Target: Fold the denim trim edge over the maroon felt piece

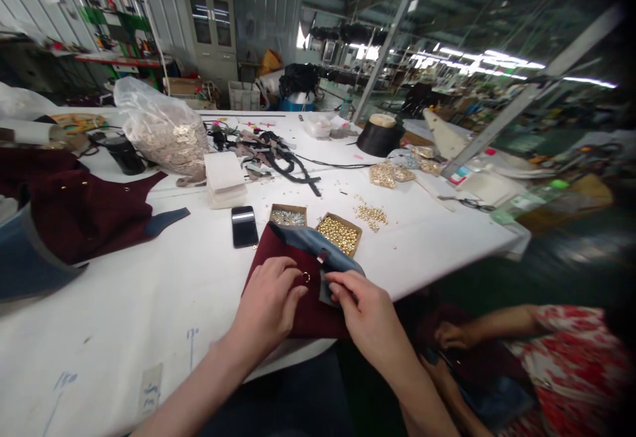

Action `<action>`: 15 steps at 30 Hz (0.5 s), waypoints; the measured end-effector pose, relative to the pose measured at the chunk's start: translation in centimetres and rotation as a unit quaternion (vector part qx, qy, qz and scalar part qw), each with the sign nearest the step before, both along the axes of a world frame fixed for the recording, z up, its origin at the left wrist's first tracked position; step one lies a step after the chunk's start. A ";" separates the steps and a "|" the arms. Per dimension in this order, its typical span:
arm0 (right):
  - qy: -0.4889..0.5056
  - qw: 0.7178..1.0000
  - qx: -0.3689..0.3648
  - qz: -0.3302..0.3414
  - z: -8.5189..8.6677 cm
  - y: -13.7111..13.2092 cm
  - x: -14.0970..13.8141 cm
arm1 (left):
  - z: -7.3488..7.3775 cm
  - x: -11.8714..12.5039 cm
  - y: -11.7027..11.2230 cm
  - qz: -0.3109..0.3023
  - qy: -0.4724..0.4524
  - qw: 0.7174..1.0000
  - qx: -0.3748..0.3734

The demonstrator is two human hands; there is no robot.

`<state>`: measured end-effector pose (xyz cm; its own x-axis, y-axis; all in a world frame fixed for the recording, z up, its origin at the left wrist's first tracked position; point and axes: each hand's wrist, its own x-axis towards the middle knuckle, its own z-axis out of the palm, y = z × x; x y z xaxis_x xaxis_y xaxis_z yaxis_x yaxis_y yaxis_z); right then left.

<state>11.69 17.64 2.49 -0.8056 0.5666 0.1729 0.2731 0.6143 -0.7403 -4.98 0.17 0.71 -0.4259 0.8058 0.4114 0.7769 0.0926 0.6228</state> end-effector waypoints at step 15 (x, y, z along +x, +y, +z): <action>-0.005 0.998 -0.029 0.050 -0.2 -0.9 -1.1 | 1.3 -6.7 9.0 -0.124 0.205 0.938 -0.250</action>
